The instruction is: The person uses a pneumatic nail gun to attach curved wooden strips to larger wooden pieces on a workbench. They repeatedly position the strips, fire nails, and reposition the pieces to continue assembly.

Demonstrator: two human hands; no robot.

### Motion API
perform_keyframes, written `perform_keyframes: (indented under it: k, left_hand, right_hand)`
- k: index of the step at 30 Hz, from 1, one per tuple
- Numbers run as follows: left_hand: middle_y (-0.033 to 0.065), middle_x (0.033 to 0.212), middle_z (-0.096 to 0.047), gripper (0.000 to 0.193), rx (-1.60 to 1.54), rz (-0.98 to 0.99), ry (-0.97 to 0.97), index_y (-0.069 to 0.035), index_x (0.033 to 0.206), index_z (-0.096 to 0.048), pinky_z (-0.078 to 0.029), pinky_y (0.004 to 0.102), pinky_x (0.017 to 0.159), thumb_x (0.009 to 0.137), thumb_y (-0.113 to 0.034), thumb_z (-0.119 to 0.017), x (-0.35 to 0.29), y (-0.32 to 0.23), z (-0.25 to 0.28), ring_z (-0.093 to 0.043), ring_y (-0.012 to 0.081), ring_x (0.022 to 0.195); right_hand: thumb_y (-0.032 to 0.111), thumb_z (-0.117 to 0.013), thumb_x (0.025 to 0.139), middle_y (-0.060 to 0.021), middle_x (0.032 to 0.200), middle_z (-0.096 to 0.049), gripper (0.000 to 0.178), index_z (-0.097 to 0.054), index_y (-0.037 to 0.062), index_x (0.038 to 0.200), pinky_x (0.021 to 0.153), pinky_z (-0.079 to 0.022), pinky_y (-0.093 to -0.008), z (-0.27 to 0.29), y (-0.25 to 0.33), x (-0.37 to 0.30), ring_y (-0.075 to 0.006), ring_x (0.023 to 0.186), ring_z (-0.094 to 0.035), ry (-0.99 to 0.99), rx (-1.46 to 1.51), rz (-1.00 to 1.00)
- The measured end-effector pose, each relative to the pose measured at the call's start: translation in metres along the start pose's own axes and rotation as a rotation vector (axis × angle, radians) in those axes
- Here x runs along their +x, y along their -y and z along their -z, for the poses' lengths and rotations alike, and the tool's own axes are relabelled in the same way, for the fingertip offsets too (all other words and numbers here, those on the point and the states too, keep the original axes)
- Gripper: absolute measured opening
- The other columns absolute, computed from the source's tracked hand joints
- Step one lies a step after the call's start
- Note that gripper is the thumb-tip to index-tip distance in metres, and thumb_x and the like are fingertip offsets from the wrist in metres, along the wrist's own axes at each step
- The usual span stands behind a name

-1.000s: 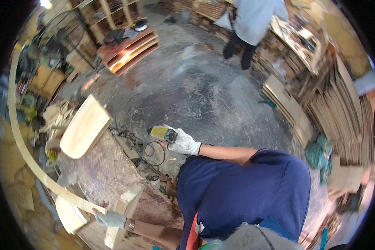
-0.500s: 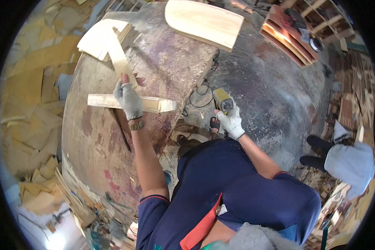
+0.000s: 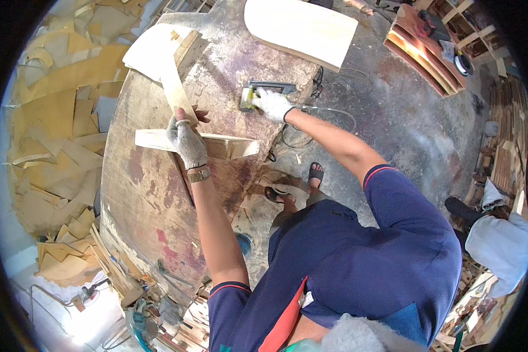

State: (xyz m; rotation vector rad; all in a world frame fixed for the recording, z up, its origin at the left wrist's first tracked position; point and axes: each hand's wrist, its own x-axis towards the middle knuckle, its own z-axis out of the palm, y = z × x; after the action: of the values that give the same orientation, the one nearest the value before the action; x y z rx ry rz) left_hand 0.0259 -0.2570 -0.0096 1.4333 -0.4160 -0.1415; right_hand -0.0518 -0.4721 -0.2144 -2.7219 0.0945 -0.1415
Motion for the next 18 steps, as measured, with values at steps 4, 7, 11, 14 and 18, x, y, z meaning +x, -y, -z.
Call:
perform_keyframes:
  k: [4, 7, 11, 14, 18]
  left_hand:
    - [0.0183, 0.083, -0.075, 0.048, 0.055, 0.014, 0.026, 0.011, 0.105, -0.069, -0.054, 0.0332, 0.065, 0.11, -0.035, -0.054, 0.001, 0.002, 0.003, -0.067, 0.0209, 0.067]
    - [0.0179, 0.085, -0.076, 0.043, 0.076, 0.029, 0.032, 0.008, 0.107, -0.07, -0.053, 0.032, 0.07, 0.111, -0.03, -0.05, 0.003, 0.009, 0.007, -0.067, 0.0196, 0.069]
    - [0.0147, 0.092, -0.075, 0.039, 0.162, -0.001, 0.042, 0.006, 0.107, -0.071, -0.054, 0.0346, 0.081, 0.111, -0.029, -0.053, 0.007, 0.018, 0.013, -0.068, 0.0206, 0.078]
    - [0.0175, 0.097, -0.074, 0.047, 0.214, -0.095, 0.216, 0.006, 0.12, -0.07, -0.055, 0.0362, 0.083, 0.111, -0.034, -0.048, 0.015, 0.02, 0.015, -0.068, 0.0236, 0.079]
    - [0.018, 0.098, -0.074, 0.047, 0.183, -0.143, 0.272, 0.007, 0.121, -0.069, -0.055, 0.0365, 0.084, 0.111, -0.034, -0.048, 0.026, 0.031, 0.0, -0.068, 0.0241, 0.08]
  right_hand:
    - [0.022, -0.073, 0.086, -0.0184, 0.133, -0.055, 0.059, -0.059, 0.0161, 0.143, 0.107, -0.047, -0.0505, -0.019, 0.018, -0.049, -0.0392, 0.125, -0.055, -0.085, 0.058, -0.002]
    - [0.022, -0.072, 0.085, -0.0198, 0.133, -0.056, 0.052, -0.061, 0.0112, 0.135, 0.103, -0.049, -0.0516, -0.039, 0.029, -0.134, -0.0412, 0.124, -0.056, -0.051, 0.223, -0.184]
    - [0.027, -0.065, 0.09, -0.0254, 0.124, -0.065, 0.045, -0.065, 0.0088, 0.131, 0.094, -0.054, -0.0526, -0.079, 0.022, -0.293, -0.0459, 0.109, -0.065, -0.096, 0.256, -0.513]
    - [0.033, -0.069, 0.081, -0.0256, 0.122, -0.071, 0.046, -0.076, 0.0045, 0.117, 0.096, -0.055, -0.0494, -0.101, 0.012, -0.423, -0.041, 0.115, -0.068, 0.362, 0.264, -0.987]
    - [0.027, -0.074, 0.076, -0.0202, 0.117, -0.075, 0.04, -0.08, 0.0086, 0.111, 0.092, -0.059, -0.0499, -0.104, 0.058, -0.586, -0.0382, 0.11, -0.073, 0.386, 0.204, -1.613]
